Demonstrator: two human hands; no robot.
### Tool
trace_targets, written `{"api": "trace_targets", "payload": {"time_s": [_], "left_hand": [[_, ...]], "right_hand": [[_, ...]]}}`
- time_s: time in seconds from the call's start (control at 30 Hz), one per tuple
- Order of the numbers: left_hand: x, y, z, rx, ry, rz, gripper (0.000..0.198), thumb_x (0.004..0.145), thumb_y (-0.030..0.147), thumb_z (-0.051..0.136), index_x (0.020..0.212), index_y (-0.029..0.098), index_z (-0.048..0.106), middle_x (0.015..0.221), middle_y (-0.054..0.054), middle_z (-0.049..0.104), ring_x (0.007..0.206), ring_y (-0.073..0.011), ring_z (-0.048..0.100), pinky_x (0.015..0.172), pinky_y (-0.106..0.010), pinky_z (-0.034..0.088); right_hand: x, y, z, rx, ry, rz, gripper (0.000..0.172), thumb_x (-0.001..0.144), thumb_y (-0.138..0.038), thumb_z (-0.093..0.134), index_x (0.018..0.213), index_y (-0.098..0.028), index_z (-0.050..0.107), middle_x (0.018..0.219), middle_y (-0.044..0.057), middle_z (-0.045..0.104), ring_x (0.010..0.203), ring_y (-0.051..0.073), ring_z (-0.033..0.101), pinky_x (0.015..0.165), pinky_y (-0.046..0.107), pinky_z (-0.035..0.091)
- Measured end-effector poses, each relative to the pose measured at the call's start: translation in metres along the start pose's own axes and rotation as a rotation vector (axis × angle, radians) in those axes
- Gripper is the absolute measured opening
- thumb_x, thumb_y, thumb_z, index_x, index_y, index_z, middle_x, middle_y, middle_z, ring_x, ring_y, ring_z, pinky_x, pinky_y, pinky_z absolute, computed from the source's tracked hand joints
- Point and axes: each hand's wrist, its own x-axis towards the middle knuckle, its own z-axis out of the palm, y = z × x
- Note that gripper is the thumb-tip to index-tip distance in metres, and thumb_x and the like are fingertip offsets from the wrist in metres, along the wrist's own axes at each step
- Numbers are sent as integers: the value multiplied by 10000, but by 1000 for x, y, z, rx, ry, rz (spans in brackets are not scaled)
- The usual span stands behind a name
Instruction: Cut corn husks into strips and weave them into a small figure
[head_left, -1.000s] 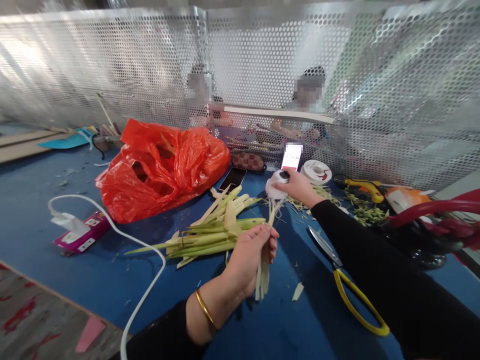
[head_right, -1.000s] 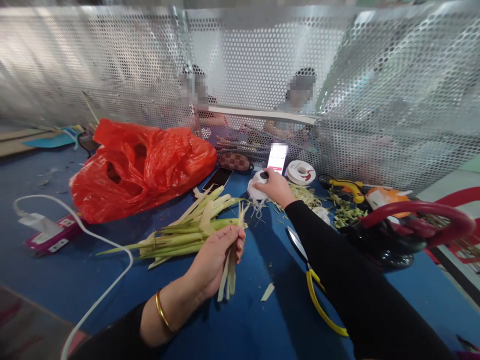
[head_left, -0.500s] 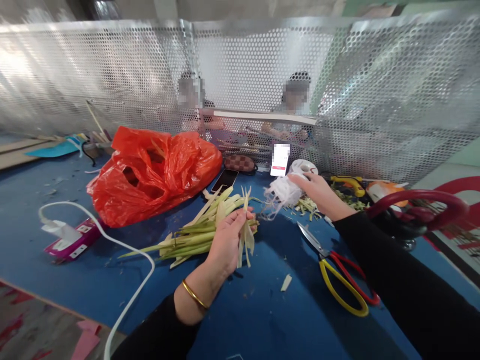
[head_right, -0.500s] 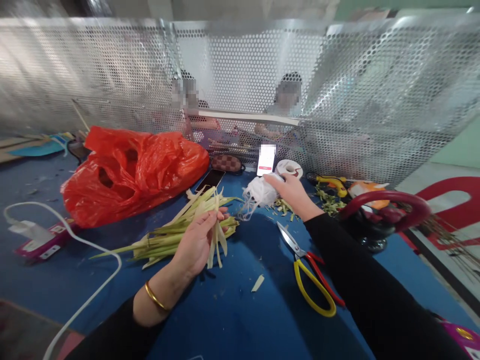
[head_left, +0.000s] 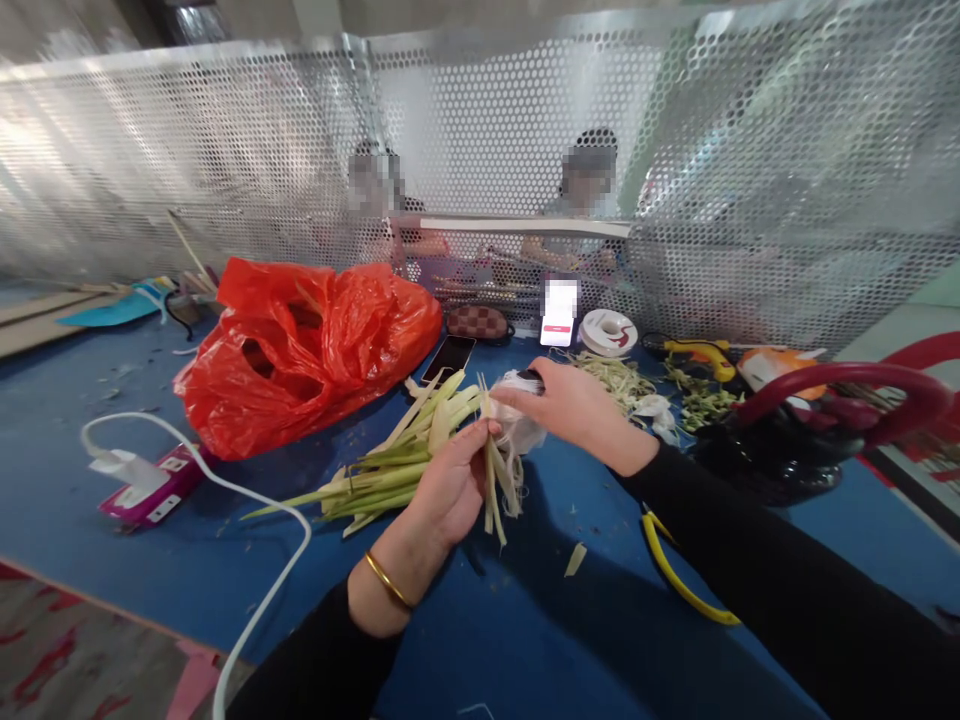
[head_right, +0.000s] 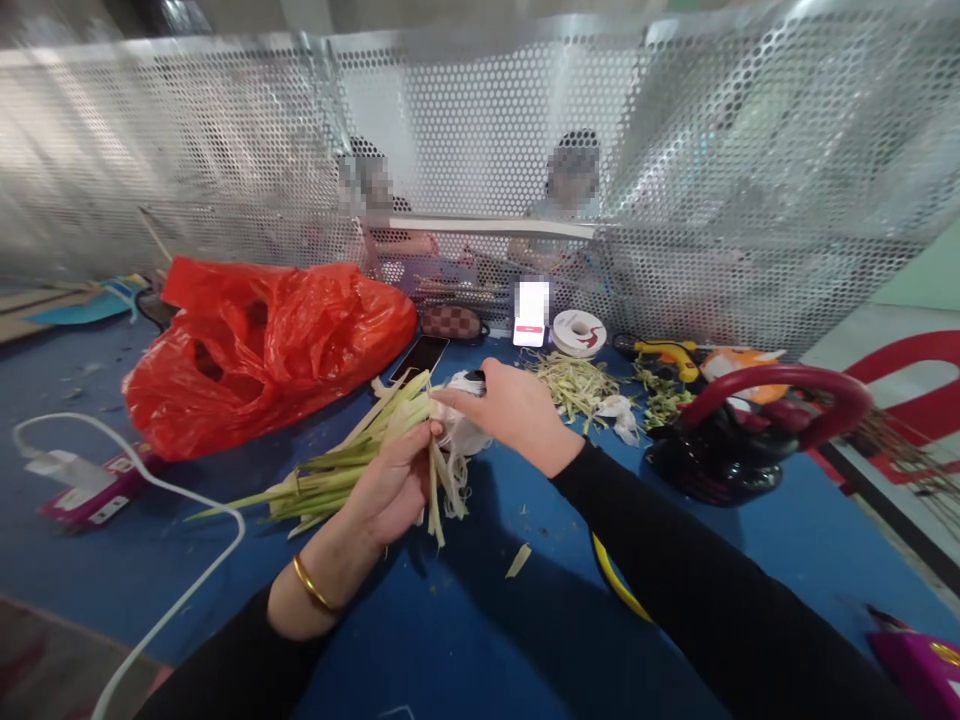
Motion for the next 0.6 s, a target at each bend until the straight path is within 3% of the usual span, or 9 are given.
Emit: {"api": "trace_targets", "payload": {"time_s": [0.1,0.17,0.23,0.3,0.43,0.6], "left_hand": [[0,6,2,-109,73,-16,82,810,170,685,751,156,630,680,3,663,569,-114,620,604,-244,536],[-1,8,3,-178,86,-25,86,807,175,697,754,169,629,685,7,677,571,-124,630,638,-269,553],[-2,8,3,-216,81,-17,100,792,175,719,753,179,627,679,13,684,571,-128,640,640,-273,563],[-3,8,3,-225,60,-8,120,776,176,738,752,181,621,674,16,691,563,-124,643,605,-258,565],[-4,8,3,-220,43,-42,101,808,190,713,773,173,619,691,0,712,547,-124,650,537,-236,560],[0,12,0,-292,130,-10,90,875,152,627,789,178,635,654,7,702,486,-107,616,471,-213,523]], "right_hand": [[-4,15,-2,213,101,-84,424,914,-587,455,914,-221,669,894,94,706,834,266,647,680,326,442],[-9,30,-6,283,221,-34,388,953,-493,405,990,-208,666,1008,105,690,949,275,620,785,355,446],[-17,42,-8,462,295,96,313,915,-451,488,905,-202,677,826,67,681,819,251,620,758,356,451],[-28,47,-4,562,210,117,264,869,-431,557,820,-201,676,661,21,641,650,211,602,651,331,460],[-49,38,17,689,-18,54,198,735,-396,709,743,-203,663,665,1,668,591,173,593,558,287,460],[-53,35,18,768,-54,43,214,811,-350,636,653,-208,611,552,-27,582,553,149,548,569,279,437]]}}
